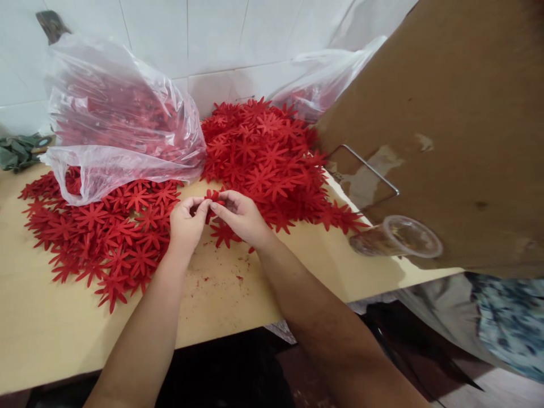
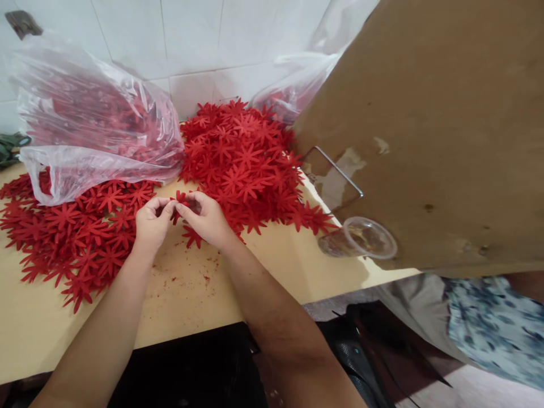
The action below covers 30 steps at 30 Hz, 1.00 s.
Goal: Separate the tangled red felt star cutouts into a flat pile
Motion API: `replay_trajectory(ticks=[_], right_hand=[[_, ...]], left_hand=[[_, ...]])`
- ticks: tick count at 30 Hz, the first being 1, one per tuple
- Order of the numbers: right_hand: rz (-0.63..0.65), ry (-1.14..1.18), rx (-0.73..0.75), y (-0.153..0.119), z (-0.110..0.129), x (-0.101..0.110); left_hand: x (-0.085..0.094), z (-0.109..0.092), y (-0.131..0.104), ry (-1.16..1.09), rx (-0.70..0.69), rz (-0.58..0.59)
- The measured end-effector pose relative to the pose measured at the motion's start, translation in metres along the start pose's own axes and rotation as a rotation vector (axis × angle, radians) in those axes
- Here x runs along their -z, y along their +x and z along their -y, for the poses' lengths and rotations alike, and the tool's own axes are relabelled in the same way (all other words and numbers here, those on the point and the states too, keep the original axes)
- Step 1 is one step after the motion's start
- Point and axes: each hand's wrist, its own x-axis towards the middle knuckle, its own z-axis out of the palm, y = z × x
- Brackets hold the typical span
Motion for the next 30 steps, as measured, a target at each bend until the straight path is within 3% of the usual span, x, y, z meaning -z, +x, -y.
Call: replay_trajectory(ticks=[9, 12, 17, 23, 25, 30], right_hand=[[-0.038, -0.196, 0.052, 0.004, 0.001, 0.011], [-0.025, -0.164, 0.033, 0.004, 0.003, 0.013], [0.062, -0.135, 0.022, 0.002, 0.005, 0.014], [0.087, -0.186, 0.027, 0.005, -0.001, 0.015], [0.049, -0.227, 0.070, 0.007, -0.003, 0.015], [-0.214, -0.299, 0.282, 0.001, 0.005, 0.011]], left_hand=[[0.000, -0.001, 0.001, -0.031, -0.049, -0.060], [0.000, 0.000, 0.003, -0.107, 0.042, -0.055], [0.000, 0.002, 0.004, -0.275, 0.284, 0.102], [0.001, -0.005, 0.004, -0.389, 0.345, 0.077], [0.001, -0.005, 0.003, -0.386, 0.329, 0.059], [-0.001, -0.001, 0.006, -0.267, 0.144, -0.083]])
